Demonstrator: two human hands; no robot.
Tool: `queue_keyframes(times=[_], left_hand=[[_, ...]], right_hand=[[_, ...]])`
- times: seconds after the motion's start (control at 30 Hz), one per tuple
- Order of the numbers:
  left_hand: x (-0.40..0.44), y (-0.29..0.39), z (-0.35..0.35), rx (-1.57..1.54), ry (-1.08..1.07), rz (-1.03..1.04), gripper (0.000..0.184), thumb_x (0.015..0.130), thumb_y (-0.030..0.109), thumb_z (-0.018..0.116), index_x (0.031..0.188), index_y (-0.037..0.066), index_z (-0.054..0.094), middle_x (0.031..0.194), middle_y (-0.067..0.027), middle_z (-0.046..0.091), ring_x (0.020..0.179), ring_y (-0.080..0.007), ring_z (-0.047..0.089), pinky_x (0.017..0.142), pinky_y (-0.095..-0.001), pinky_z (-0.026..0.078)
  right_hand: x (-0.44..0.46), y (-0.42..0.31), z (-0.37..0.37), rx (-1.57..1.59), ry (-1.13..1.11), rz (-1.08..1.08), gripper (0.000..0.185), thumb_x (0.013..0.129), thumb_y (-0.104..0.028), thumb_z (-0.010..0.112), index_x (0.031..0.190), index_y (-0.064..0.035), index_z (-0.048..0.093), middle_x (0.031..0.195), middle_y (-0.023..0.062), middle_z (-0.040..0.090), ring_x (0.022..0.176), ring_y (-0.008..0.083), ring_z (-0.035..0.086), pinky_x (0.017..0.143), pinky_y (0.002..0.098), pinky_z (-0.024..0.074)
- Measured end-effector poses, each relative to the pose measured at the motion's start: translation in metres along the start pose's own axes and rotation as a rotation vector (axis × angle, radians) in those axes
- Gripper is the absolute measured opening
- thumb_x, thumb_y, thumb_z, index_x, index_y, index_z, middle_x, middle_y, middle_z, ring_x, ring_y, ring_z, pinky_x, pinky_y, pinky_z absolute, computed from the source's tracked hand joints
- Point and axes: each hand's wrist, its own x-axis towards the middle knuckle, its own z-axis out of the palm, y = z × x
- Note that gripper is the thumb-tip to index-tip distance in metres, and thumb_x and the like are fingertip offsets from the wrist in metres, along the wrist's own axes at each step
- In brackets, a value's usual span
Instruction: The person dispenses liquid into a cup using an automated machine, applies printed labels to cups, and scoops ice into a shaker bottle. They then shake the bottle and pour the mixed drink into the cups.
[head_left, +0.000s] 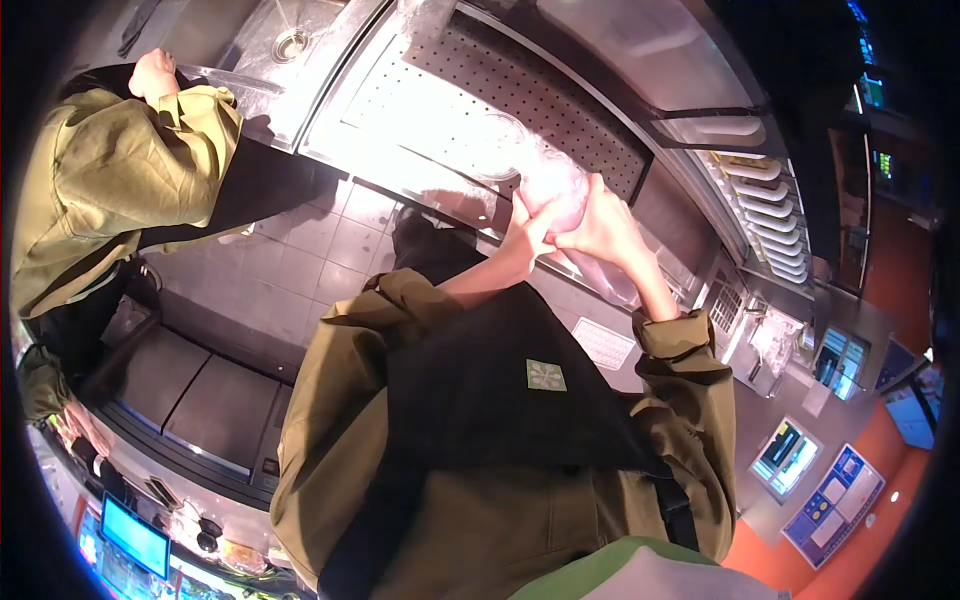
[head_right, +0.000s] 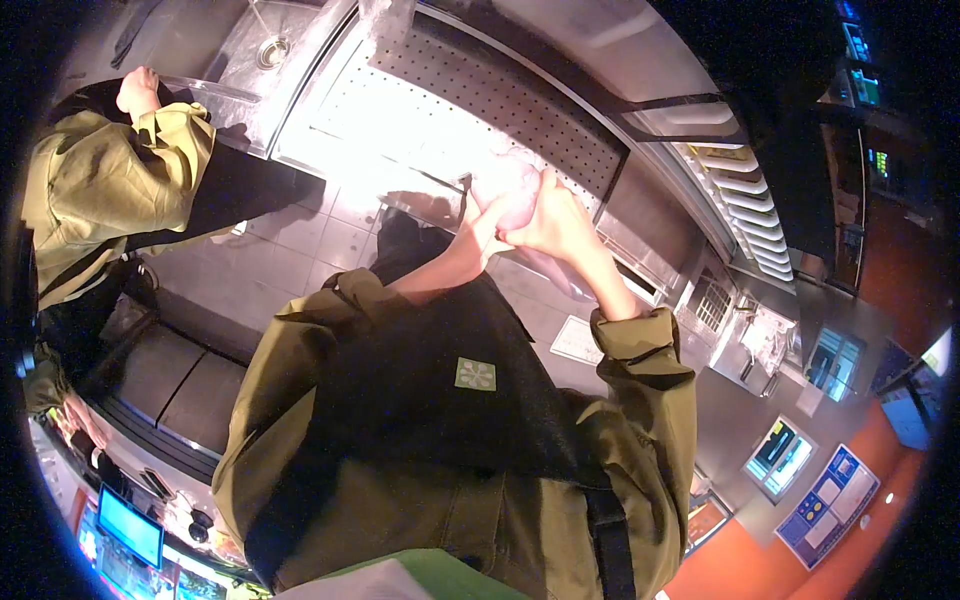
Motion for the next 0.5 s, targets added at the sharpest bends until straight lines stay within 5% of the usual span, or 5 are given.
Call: queue_keyframes(times=[0.27,0.5], left_hand=[[0.004,0.006,-0.005,-0.101,-0.133,-0.089,0.063,0.088,0.04,0.05,0.133,0.019,0.011,0.128,-0.0109,0.034,0.111,-0.0251,0.047,0.08,-0.0456,0.048],[0.008,0.014,-0.008,-0.193,-0.089,-0.194,0.06,0.087,0.04,0.051,0.133,0.025,0.015,0.122,-0.011,0.042,0.102,-0.0241,0.053,0.064,-0.0388,0.053]], right_hand=[[0.01,-0.015,-0.016,-0.182,-0.06,0.008,0.08,0.047,-0.042,0.076,0.096,0.0123,0.044,0.076,0.026,0.06,0.076,0.0359,0.063,0.067,0.0383,0.0507],[0.015,-0.034,-0.026,-0.251,-0.105,0.027,0.081,0.047,-0.042,0.075,0.098,0.0124,0.046,0.085,0.0266,0.06,0.08,0.0371,0.062,0.071,0.039,0.051]])
